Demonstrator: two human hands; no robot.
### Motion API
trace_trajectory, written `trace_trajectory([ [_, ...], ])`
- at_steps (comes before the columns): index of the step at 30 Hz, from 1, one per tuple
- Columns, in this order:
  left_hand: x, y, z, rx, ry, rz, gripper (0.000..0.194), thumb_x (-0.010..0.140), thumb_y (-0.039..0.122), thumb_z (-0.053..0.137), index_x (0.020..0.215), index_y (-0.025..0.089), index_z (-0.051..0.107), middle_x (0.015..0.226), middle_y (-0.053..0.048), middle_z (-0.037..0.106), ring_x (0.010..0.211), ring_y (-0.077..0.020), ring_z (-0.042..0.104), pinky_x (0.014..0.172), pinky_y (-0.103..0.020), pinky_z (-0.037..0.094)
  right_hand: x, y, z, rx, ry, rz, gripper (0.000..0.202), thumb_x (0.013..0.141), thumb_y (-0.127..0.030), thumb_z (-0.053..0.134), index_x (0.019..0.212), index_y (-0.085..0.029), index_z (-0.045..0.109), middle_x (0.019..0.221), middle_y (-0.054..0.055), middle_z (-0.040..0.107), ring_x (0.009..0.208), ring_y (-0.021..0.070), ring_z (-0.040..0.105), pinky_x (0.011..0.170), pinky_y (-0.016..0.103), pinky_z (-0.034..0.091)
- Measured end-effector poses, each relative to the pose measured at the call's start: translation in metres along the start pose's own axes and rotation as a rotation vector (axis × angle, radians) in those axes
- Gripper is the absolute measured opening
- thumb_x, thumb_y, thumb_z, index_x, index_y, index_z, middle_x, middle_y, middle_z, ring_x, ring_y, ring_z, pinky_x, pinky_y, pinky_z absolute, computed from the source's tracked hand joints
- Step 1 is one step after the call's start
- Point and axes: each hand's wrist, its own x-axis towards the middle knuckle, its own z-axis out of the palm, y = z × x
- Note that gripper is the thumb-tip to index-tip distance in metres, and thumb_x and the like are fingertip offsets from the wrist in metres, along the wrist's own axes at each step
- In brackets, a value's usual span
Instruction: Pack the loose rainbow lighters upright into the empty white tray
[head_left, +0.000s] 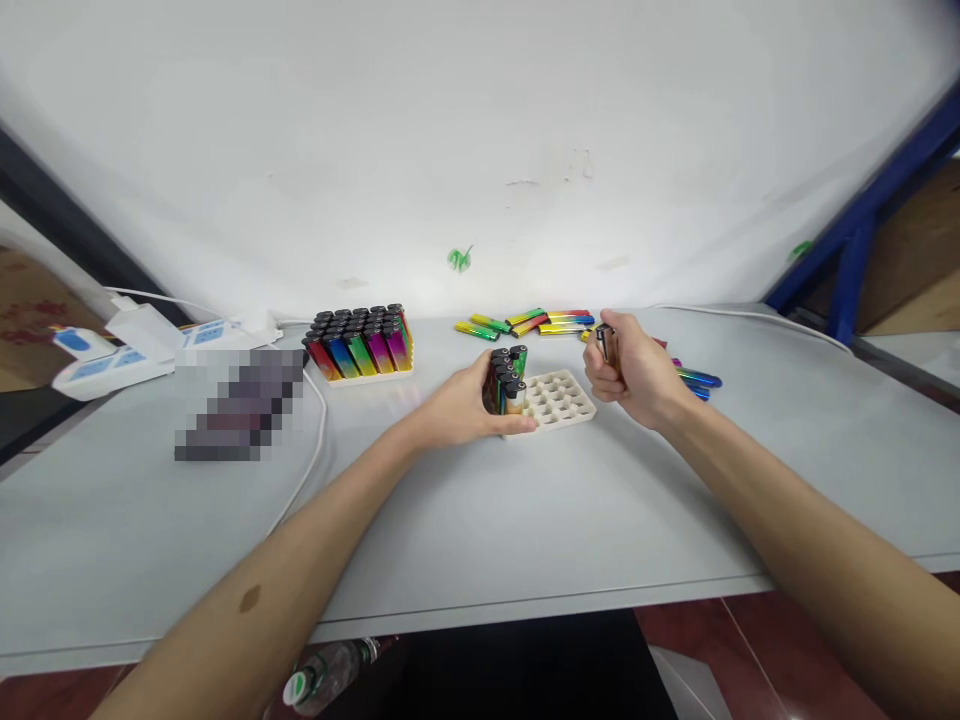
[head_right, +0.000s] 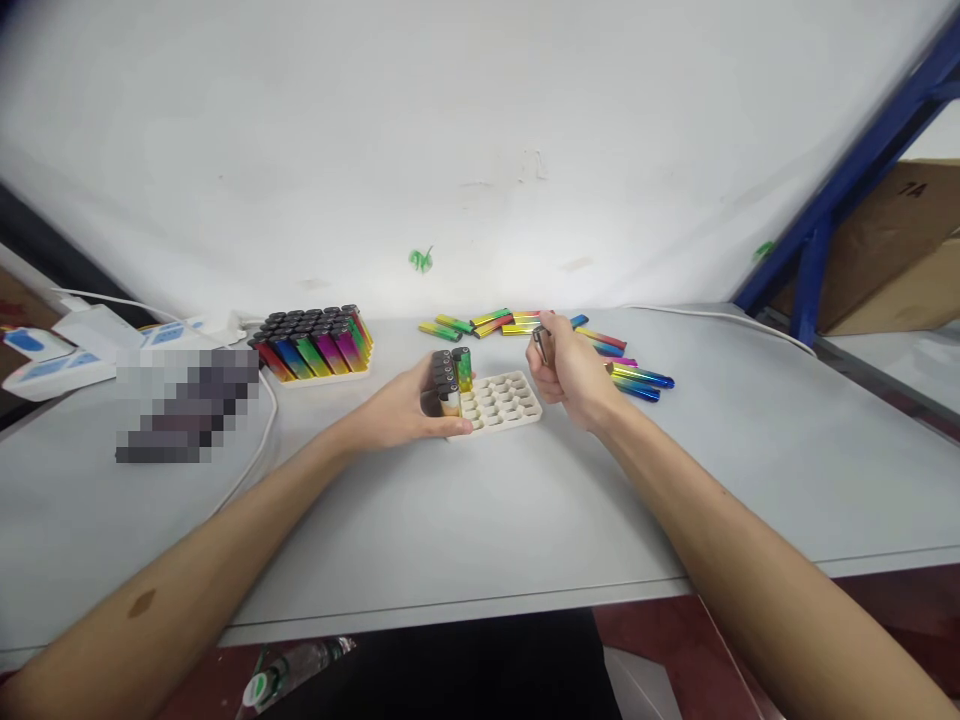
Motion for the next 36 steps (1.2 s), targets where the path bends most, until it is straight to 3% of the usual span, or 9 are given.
trace_trajectory([
  [6, 0.001, -0.003, 0.001, -0.03, -0.007, 0.012, 0.083, 0.064, 0.056, 0.082, 0.13, 0.019, 0.047, 0.128, -0.012, 0.065, 0.112, -0.0309, 0.063, 0.093, -0.043, 0.052, -0.002, 0.0, 0.005, -0.015, 0.006, -0.001, 0.045, 0.088, -0.048, 0.046, 0.052, -0.022, 0.04, 0.042, -0.005, 0.027, 0.039, 0.0083, 0.016, 0.039, 0.024, 0.012],
  [10, 0.0, -0.003, 0.001, -0.023, 0.0, 0.008, 0.083, 0.064, 0.056, 0.082, 0.13, 0.018, 0.048, 0.127, -0.012, 0.065, 0.111, -0.031, 0.063, 0.093, -0.044, 0.052, -0.002, 0.001, 0.008, -0.023, 0.073, -0.031, 0.049, 0.09, -0.055, 0.046, 0.055, -0.021, 0.047, 0.044, -0.005, 0.028, 0.039, 0.0086, 0.019, 0.039, 0.024, 0.015],
  [13, 0.0, -0.002, 0.0, -0.026, -0.006, 0.012, 0.082, 0.065, 0.055, 0.082, 0.13, 0.018, 0.048, 0.127, -0.012, 0.064, 0.112, -0.031, 0.063, 0.094, -0.044, 0.052, -0.001, 0.005, 0.008, -0.026, 0.06, -0.106, 0.048, 0.091, -0.06, 0.044, 0.069, -0.02, 0.058, 0.055, -0.002, 0.041, 0.044, 0.0102, 0.033, 0.041, 0.025, 0.027],
  [17, -0.001, -0.002, 0.001, -0.055, -0.024, 0.027, 0.081, 0.065, 0.053, 0.083, 0.13, 0.019, 0.048, 0.129, -0.012, 0.064, 0.114, -0.0316, 0.062, 0.095, -0.045, 0.052, -0.003, 0.007, 0.008, -0.168, 0.006, -0.246, 0.037, 0.089, -0.056, 0.058, 0.082, -0.02, 0.064, 0.075, 0.001, 0.057, 0.066, 0.0138, 0.053, 0.061, 0.027, 0.044],
  [21, -0.003, 0.001, 0.004, -0.099, -0.061, 0.053, 0.083, 0.065, 0.052, 0.083, 0.132, 0.019, 0.047, 0.132, -0.012, 0.062, 0.118, -0.0316, 0.061, 0.098, -0.045, 0.05, -0.01, 0.004, 0.011, -0.423, -0.055, -0.395, 0.031, 0.086, -0.048, 0.067, 0.075, -0.02, 0.063, 0.075, 0.0, 0.058, 0.073, 0.0136, 0.052, 0.069, 0.028, 0.042],
  [27, -0.006, 0.005, 0.011, -0.145, -0.067, 0.089, 0.083, 0.067, 0.048, 0.084, 0.134, 0.021, 0.044, 0.138, -0.013, 0.058, 0.125, -0.0318, 0.057, 0.102, -0.046, 0.048, -0.011, 0.005, 0.013, -0.41, -0.136, -0.463, 0.027, 0.081, -0.046, 0.073, 0.086, -0.02, 0.069, 0.088, 0.004, 0.067, 0.079, 0.0175, 0.059, 0.072, 0.032, 0.047],
  [36, -0.005, 0.007, 0.012, -0.117, -0.061, 0.089, 0.084, 0.068, 0.05, 0.083, 0.135, 0.02, 0.043, 0.14, -0.013, 0.055, 0.127, -0.0316, 0.054, 0.103, -0.046, 0.047, -0.011, 0.012, 0.014, -0.52, -0.059, -0.544, 0.029, 0.078, -0.041, 0.078, 0.097, -0.022, 0.066, 0.091, 0.004, 0.069, 0.078, 0.0189, 0.064, 0.075, 0.037, 0.053],
])
